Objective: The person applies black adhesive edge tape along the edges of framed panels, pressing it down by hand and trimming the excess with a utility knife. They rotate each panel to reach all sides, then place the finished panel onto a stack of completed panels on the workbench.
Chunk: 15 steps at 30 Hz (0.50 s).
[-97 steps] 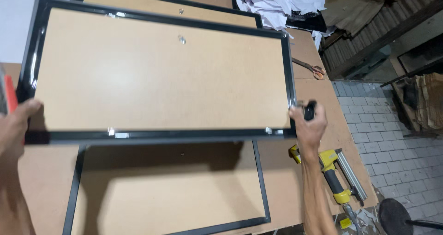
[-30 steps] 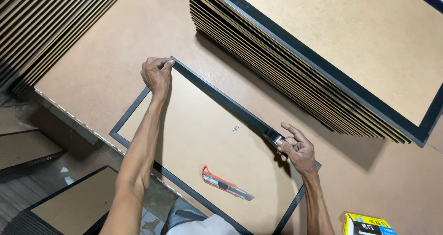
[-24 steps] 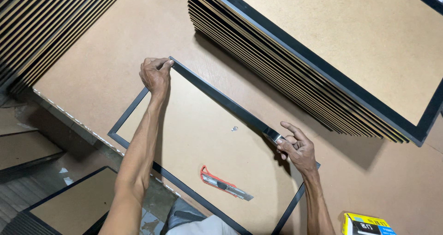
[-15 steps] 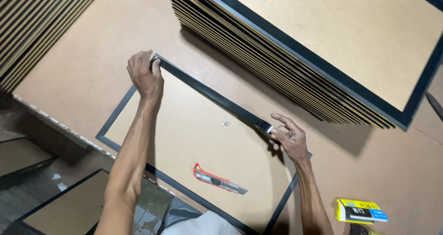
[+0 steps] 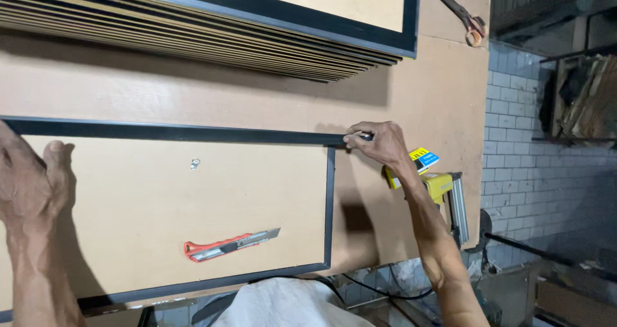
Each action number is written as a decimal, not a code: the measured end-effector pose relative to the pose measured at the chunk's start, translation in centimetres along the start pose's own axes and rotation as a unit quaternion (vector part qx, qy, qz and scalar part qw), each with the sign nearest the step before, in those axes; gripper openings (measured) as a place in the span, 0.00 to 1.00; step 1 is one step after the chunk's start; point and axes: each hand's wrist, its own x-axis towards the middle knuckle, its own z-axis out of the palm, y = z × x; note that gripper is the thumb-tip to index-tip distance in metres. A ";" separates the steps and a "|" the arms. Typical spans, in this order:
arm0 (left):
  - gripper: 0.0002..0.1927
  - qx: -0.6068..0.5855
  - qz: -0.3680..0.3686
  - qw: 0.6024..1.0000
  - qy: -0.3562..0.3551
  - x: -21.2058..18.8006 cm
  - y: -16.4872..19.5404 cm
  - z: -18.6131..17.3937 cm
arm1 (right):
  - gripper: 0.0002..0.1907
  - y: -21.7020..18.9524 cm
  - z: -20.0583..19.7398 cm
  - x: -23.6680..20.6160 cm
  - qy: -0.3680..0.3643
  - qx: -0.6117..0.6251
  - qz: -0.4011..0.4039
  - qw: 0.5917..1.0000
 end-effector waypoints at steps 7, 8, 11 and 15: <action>0.43 0.057 0.117 0.991 0.043 -0.4 -2.0 2.0 | 0.11 0.3 3.1 0.1 0.001 -0.077 0.058 0.995; 0.43 0.011 0.091 0.995 0.024 -0.4 -2.6 2.5 | 0.10 0.2 3.3 0.3 0.006 -0.104 0.064 0.993; 0.45 -0.057 0.045 0.997 -0.003 -0.7 -4.4 3.7 | 0.09 -0.1 3.8 0.7 0.008 -0.143 0.066 0.987; 0.46 0.021 0.022 0.999 -0.016 -0.1 -5.1 4.9 | 0.10 -0.3 4.2 0.9 -0.011 -0.142 0.074 0.987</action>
